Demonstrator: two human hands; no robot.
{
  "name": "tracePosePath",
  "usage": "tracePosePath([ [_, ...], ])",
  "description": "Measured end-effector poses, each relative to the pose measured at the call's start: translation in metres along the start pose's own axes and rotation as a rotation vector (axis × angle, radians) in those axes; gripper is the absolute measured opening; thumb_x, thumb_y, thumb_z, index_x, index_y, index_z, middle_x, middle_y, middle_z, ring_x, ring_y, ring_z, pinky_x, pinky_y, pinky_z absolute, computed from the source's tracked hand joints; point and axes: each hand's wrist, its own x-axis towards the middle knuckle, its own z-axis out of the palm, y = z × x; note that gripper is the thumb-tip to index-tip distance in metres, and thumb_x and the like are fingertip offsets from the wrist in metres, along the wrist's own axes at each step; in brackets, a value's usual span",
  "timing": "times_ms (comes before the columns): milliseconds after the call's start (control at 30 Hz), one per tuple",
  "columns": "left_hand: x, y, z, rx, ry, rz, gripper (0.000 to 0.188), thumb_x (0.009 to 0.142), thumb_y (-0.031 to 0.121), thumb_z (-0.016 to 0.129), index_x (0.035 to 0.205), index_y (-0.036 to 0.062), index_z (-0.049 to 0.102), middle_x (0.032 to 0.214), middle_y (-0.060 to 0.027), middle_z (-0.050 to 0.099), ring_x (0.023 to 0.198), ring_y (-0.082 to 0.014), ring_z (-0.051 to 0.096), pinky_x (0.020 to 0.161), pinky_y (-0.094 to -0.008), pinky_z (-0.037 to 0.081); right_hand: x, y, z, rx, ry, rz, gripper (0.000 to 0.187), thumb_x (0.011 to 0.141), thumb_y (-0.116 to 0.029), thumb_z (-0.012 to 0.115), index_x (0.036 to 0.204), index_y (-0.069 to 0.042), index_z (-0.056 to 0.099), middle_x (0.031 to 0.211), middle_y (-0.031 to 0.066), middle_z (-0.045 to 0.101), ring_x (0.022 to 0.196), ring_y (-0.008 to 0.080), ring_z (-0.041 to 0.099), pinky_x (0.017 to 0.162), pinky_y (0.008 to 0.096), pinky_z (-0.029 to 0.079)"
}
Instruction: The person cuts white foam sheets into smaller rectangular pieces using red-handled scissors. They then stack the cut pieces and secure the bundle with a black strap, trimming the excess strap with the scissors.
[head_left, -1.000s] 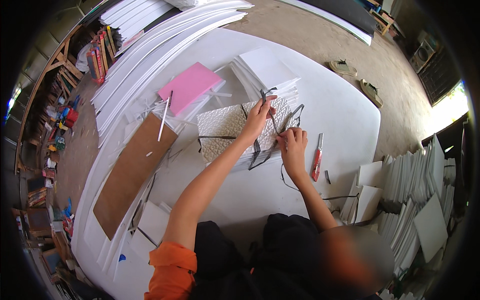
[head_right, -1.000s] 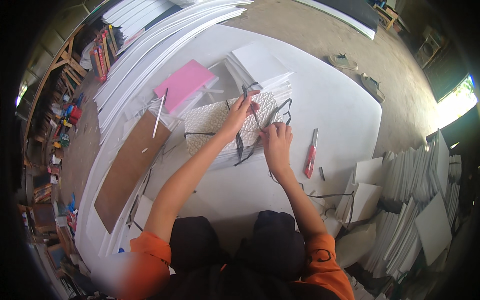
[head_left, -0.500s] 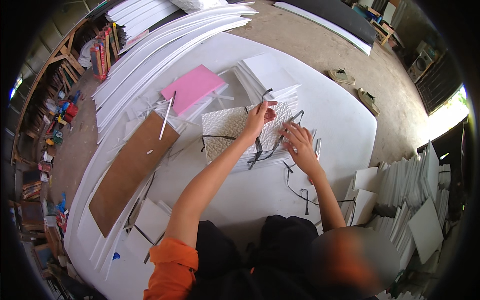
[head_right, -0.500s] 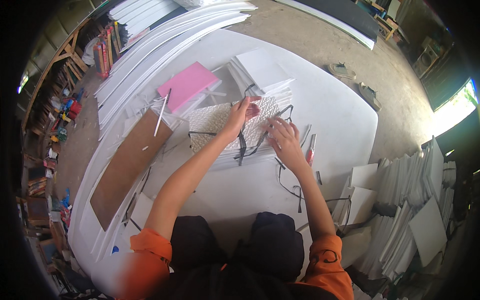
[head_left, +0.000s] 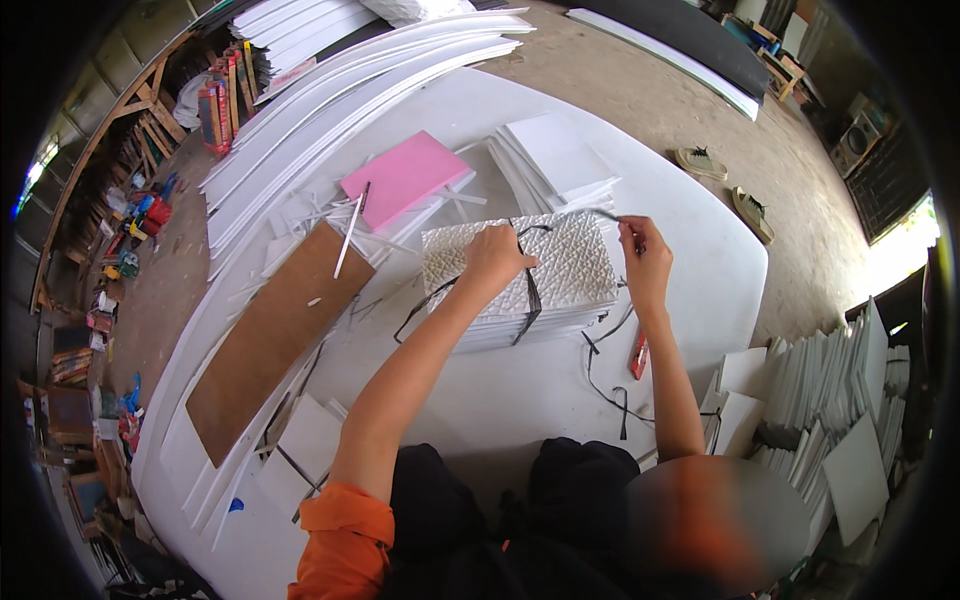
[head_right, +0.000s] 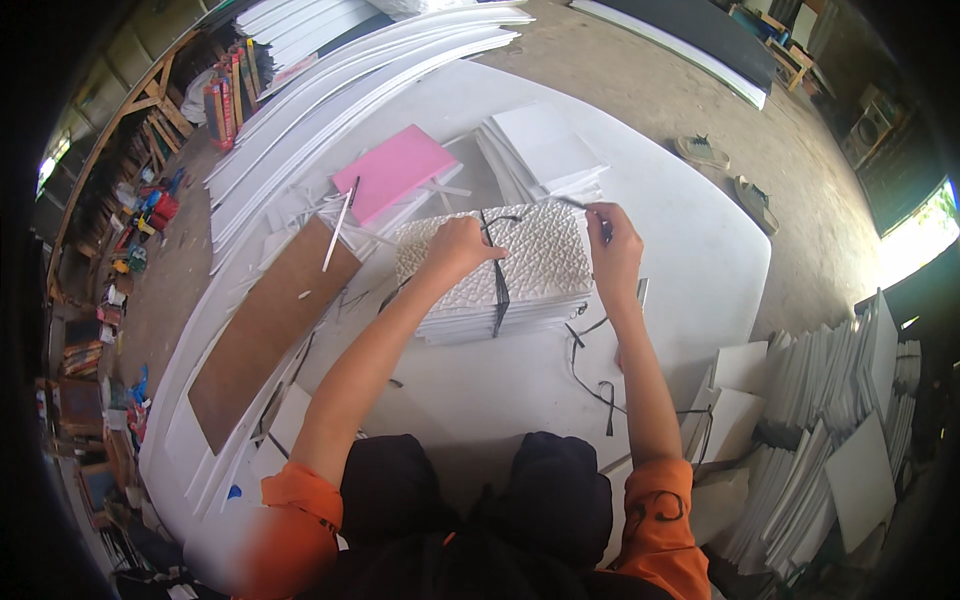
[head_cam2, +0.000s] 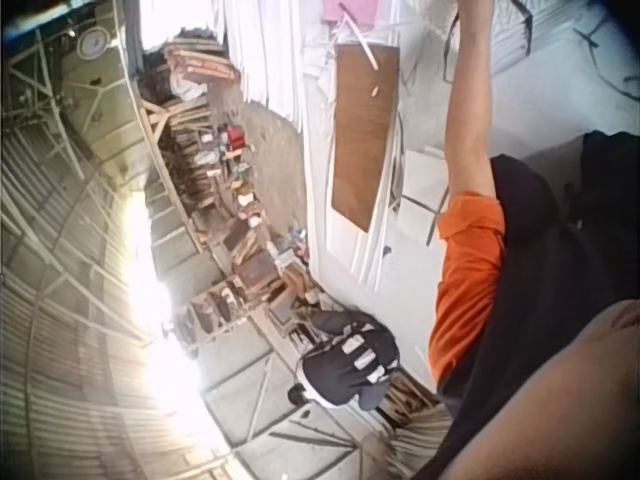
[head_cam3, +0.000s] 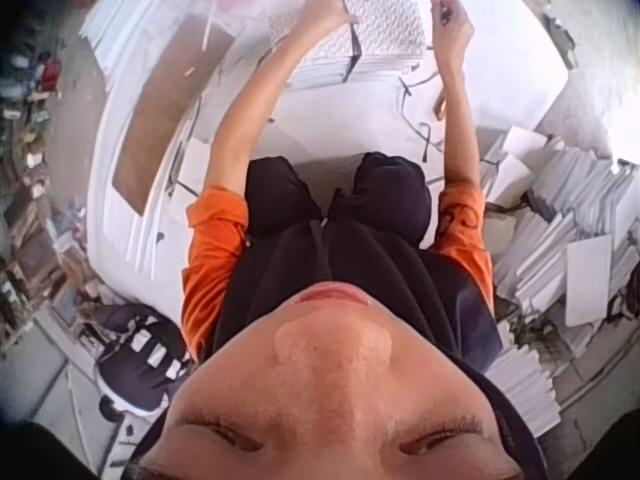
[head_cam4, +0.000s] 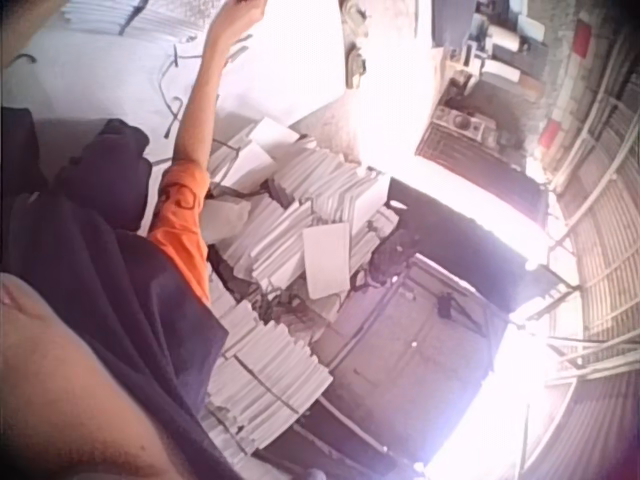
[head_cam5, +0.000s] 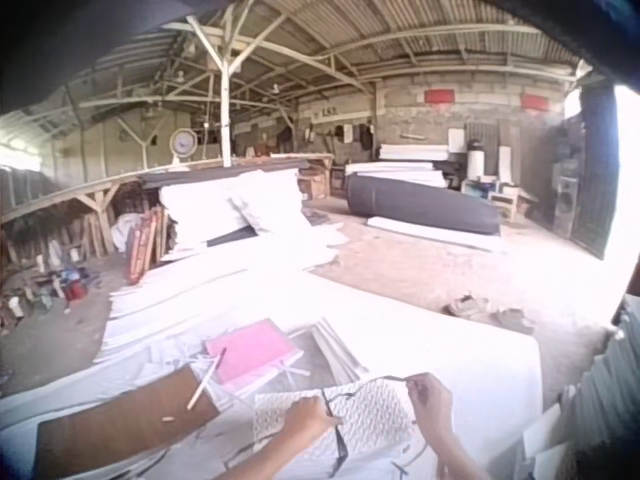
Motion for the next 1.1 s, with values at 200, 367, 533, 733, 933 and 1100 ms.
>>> tracePosePath([
  [200,-0.001,0.002,0.0,-0.043,-0.032,-0.029,0.036,0.064,0.032,0.071,0.074,-0.0013,0.061,0.078,-0.0175,0.062,0.077,-0.0309,0.061,0.064,-0.039,0.049,0.015,-0.009,-0.003,0.067,0.005,0.189,0.014,0.08,-0.015,0.06,0.081,-0.001,0.06,0.052,-0.0007,0.037,0.049,0.0061,0.03,0.045,0.0217,0.026],
  [367,-0.002,-0.002,0.003,-0.203,0.133,-0.094,0.026,0.067,0.03,0.069,0.066,0.0036,0.064,0.068,-0.0149,0.062,0.069,-0.0283,0.061,0.063,-0.0367,0.047,-0.002,0.019,0.004,-0.045,-0.093,0.261,0.015,0.075,-0.015,0.064,0.076,-0.001,0.061,0.058,0.0057,0.053,0.053,0.0116,0.046,0.051,0.0252,0.038],
  [533,0.008,0.004,0.008,0.021,0.115,-0.052,0.023,0.066,0.027,0.069,0.068,0.0045,0.064,0.065,-0.0136,0.062,0.071,-0.0281,0.061,0.063,-0.0363,0.047,-0.013,0.032,0.005,-0.072,-0.189,0.139,0.01,0.073,-0.011,0.065,0.078,-0.003,0.063,0.072,0.0095,0.058,0.06,0.0191,0.054,0.057,0.0292,0.042],
  [733,0.014,0.002,0.007,-0.057,0.038,-0.089,0.025,0.061,0.017,0.069,0.071,-0.0032,0.059,0.079,-0.0188,0.061,0.077,-0.0298,0.06,0.065,-0.0363,0.049,-0.011,0.032,-0.007,-0.159,-0.279,0.12,0.012,0.072,-0.013,0.065,0.082,-0.007,0.066,0.075,0.0097,0.056,0.069,0.0231,0.053,0.063,0.032,0.042],
  [933,0.016,-0.028,0.0,-0.677,-0.149,-0.181,0.021,0.064,0.022,0.069,0.067,0.0026,0.063,0.065,-0.0039,0.06,0.059,-0.0107,0.052,0.057,-0.0247,0.039,-0.017,0.028,0.012,-0.15,-0.174,0.036,0.011,0.07,-0.014,0.066,0.076,-0.004,0.066,0.076,0.0105,0.057,0.079,0.026,0.05,0.07,0.0342,0.041],
  [1100,0.011,-0.032,0.002,-0.83,-0.112,-0.126,0.018,0.063,0.018,0.068,0.066,0.0008,0.062,0.064,-0.0063,0.061,0.058,-0.0117,0.054,0.054,-0.0249,0.04,-0.029,0.004,0.065,-0.138,-0.259,-0.109,0.01,0.07,-0.014,0.065,0.075,-0.006,0.066,0.078,0.0091,0.057,0.08,0.0286,0.049,0.071,0.0368,0.041],
])
